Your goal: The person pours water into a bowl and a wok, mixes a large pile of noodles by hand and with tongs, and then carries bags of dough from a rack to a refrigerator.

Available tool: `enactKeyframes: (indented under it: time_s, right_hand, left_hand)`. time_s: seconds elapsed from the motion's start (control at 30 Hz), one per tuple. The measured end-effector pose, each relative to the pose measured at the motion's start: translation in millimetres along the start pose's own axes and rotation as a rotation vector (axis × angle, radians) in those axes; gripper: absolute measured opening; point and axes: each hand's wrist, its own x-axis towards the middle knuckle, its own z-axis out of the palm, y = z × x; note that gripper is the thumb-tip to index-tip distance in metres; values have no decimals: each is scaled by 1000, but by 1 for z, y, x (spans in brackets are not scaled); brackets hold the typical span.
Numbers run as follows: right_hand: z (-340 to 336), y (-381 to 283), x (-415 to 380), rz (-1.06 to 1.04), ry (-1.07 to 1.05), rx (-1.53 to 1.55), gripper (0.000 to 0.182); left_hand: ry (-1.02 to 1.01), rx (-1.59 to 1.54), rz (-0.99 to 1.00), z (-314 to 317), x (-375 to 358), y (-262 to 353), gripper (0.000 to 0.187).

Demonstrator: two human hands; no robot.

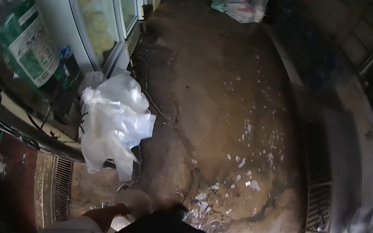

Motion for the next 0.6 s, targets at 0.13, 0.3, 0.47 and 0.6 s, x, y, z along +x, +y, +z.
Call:
enactKeyframes:
  time_s: [0.13, 0.3, 0.47, 0.6]
  right_hand:
    - [-60, -16, 169, 50, -155, -65, 43]
    - [-151, -158, 314, 59, -303, 4, 42]
    - [-215, -317, 440, -165, -406, -140, 39]
    - [-292, -470, 495, -127, -443, -213, 37]
  left_hand:
    - [98, -395, -240, -37, 14, 29, 40]
    - [221, -497, -342, -96, 44, 86, 37]
    - [168, -723, -475, -171, 113, 72, 44]
    - [173, -1032, -704, -295, 115, 117, 39]
